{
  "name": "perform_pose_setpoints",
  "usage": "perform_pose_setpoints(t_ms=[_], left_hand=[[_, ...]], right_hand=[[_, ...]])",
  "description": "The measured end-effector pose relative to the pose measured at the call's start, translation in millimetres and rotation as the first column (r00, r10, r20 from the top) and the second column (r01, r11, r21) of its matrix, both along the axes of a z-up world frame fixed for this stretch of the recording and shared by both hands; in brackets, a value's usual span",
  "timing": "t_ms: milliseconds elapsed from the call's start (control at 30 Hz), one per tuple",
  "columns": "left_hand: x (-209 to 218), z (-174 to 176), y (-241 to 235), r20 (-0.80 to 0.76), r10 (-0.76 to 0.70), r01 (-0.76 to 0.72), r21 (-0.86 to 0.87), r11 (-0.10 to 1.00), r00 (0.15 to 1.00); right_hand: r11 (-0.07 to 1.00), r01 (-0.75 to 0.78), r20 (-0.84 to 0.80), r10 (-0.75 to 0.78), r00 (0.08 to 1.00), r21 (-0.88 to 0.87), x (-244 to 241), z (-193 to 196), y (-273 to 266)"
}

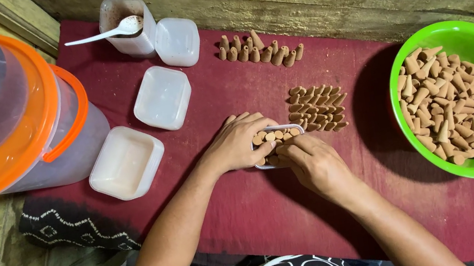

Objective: The person packages small incense cones into plastic containers from a central pile.

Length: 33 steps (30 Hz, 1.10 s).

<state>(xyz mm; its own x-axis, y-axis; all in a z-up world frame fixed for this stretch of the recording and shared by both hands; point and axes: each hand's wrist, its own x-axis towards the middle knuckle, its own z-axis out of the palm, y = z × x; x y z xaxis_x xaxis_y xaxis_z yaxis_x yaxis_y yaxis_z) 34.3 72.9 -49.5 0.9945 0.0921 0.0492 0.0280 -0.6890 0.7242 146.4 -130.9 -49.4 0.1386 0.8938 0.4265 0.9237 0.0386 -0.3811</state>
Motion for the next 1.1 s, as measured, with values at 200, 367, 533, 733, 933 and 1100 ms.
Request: perform_pose_setpoints(t_ms=[200,367,533,733,933,1100], left_hand=[[3,-7,2,0.015,-0.015,0.015,0.000,1.000,1.000],[2,-7,3,0.032,-0.029,0.028,0.012,1.000,0.999],[-6,1,6,0.073,-0.045,0.052,-0.092,0.994,0.996],[-18,27,-10,0.239,-0.020,0.007,0.055,0.998,0.971],[-37,-8,-44,0.416,-0.212,-0.096,0.607,0.789,0.884],[-36,-35,-54,0.613,-0.146,-0.290,0.552,0.782,0.776]], right_hand=[[1.000,-0.008,0.106,0.010,0.994,-0.023,-5,-9,-3],[1.000,-0.011,0.133,0.014,0.991,-0.022,-7,-17,-1],[0.998,-0.047,-0.088,0.044,0.995,-0.035,6,-4,-3],[0.994,0.093,-0.259,-0.073,0.963,0.065,20,10,-20],[0.998,-0.019,0.023,0.018,1.000,0.055,8,9,-23],[0.989,-0.046,0.271,0.007,0.963,0.139,8,-21,-29]])
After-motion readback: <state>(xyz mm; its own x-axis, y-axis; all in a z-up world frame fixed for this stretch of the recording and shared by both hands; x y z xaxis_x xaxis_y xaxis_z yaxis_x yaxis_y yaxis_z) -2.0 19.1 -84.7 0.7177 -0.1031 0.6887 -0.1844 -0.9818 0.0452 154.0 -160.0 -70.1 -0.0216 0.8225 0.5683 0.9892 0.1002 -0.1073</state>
